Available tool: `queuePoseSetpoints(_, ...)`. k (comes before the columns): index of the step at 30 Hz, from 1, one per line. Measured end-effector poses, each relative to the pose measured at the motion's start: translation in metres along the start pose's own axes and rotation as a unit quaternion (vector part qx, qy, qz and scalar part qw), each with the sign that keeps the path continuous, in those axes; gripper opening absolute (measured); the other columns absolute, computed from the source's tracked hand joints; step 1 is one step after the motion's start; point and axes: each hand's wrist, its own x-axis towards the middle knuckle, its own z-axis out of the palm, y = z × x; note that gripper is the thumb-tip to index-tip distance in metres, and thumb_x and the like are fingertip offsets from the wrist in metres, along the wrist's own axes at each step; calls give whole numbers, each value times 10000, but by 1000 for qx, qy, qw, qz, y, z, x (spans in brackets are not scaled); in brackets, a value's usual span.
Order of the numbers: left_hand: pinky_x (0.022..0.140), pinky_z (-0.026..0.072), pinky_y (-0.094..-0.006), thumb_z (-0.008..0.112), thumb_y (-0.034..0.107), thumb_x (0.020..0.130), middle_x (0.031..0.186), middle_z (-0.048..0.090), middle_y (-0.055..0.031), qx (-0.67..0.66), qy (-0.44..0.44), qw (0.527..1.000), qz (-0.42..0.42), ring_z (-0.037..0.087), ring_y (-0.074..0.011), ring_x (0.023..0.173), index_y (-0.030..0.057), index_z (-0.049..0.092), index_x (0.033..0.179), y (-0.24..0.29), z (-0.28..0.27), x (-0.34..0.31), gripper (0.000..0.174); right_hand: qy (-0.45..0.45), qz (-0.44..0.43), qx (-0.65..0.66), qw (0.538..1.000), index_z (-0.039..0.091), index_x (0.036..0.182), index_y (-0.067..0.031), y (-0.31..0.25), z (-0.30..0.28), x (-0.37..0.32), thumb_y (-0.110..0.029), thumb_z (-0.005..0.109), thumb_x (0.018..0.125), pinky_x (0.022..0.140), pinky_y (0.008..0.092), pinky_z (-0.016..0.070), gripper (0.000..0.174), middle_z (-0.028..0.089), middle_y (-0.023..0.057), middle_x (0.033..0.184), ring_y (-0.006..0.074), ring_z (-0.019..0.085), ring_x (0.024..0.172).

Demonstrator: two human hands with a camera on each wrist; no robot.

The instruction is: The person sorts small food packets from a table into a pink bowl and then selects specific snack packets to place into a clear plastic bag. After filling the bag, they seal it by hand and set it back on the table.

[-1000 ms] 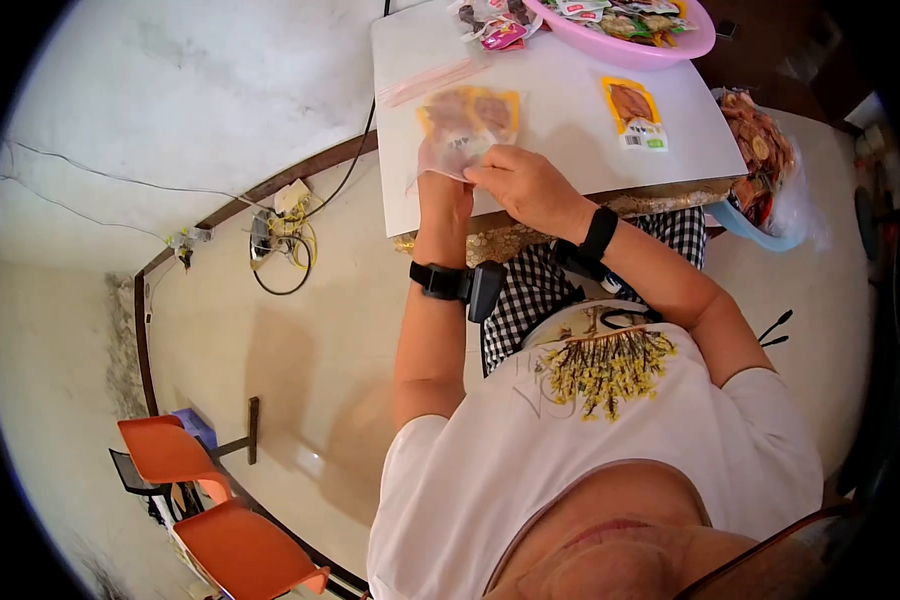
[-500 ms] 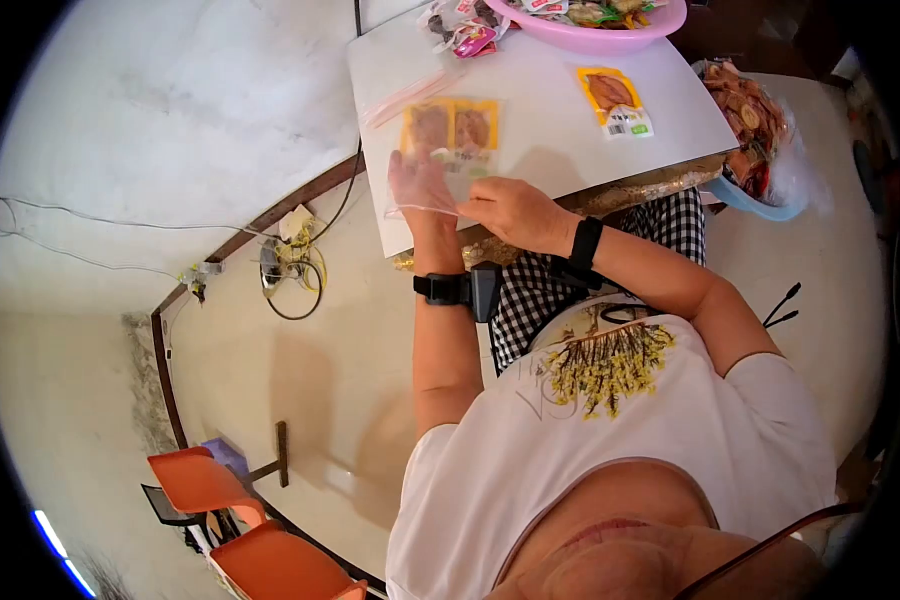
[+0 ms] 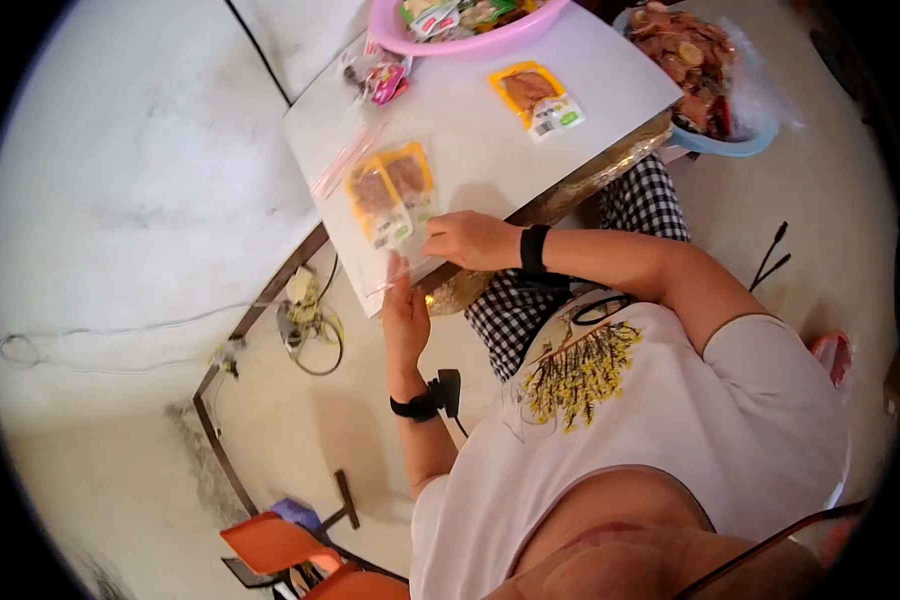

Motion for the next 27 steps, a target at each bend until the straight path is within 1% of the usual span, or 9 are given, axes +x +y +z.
queuePoseSetpoints(2,1017,388,-431,458,-57,851,1351,448,-287,46,-53,998,-9,422,-449,1253,-65,505,1225,-5,-10,-2,378,31,-42,21,998,552,810,-59,3,15,0,-64,553,775,638,420,461,36,492,113,795,314,554,748)
queuePoseSetpoints(3,987,414,-437,467,-83,818,1350,436,-298,83,-53,995,18,449,-453,1211,-83,523,1111,5,-14,3,299,28,-50,-11,998,548,808,-57,-2,12,3,-79,554,782,631,410,459,34,485,112,795,307,550,742)
queuePoseSetpoints(6,936,441,-453,480,-85,795,1293,479,-297,199,23,978,60,488,-438,1164,-78,526,1052,17,-11,16,261,-12,-19,12,1000,559,837,-48,-9,4,5,-73,574,804,633,405,462,44,477,112,803,310,547,745)
queuePoseSetpoints(9,924,442,-469,507,-56,794,1269,510,-276,221,21,975,27,522,-442,1110,-36,531,1183,29,-6,28,391,7,-19,21,1000,567,861,-45,-15,-1,8,-54,582,813,640,405,466,51,477,112,807,310,544,748)
queuePoseSetpoints(12,881,453,-469,525,-41,779,1252,531,-257,219,-3,976,-7,527,-436,1102,-8,562,1172,31,-5,38,397,26,-16,39,999,580,885,-45,-17,-2,13,-44,590,811,642,408,469,75,483,113,807,306,547,750)
queuePoseSetpoints(15,827,458,-479,542,-41,766,1206,565,-240,239,24,970,28,539,-425,1088,36,602,1140,27,-6,43,387,34,-23,38,998,587,892,-42,-21,-6,18,-43,598,809,634,403,471,84,491,110,803,299,549,743)
queuePoseSetpoints(18,709,459,-414,566,26,769,1184,551,-216,301,91,945,87,541,-394,1033,28,618,1041,19,-2,42,277,37,-40,4,999,584,844,-54,-25,-9,21,-76,600,762,651,384,492,86,504,101,803,291,574,760)
queuePoseSetpoints(24,703,448,-405,553,28,779,1294,479,-219,274,72,958,46,515,-381,1063,-1,603,900,-4,8,53,134,3,-50,-12,999,580,893,-44,-24,-10,19,-39,604,784,622,383,476,112,483,94,800,288,555,744)
queuePoseSetpoints(27,716,450,-401,547,45,783,1293,463,-221,290,121,946,73,510,-369,1068,0,588,807,-14,13,68,66,-6,-40,-32,999,537,816,-52,-27,-9,17,-75,591,758,647,376,492,83,490,99,800,286,569,756)
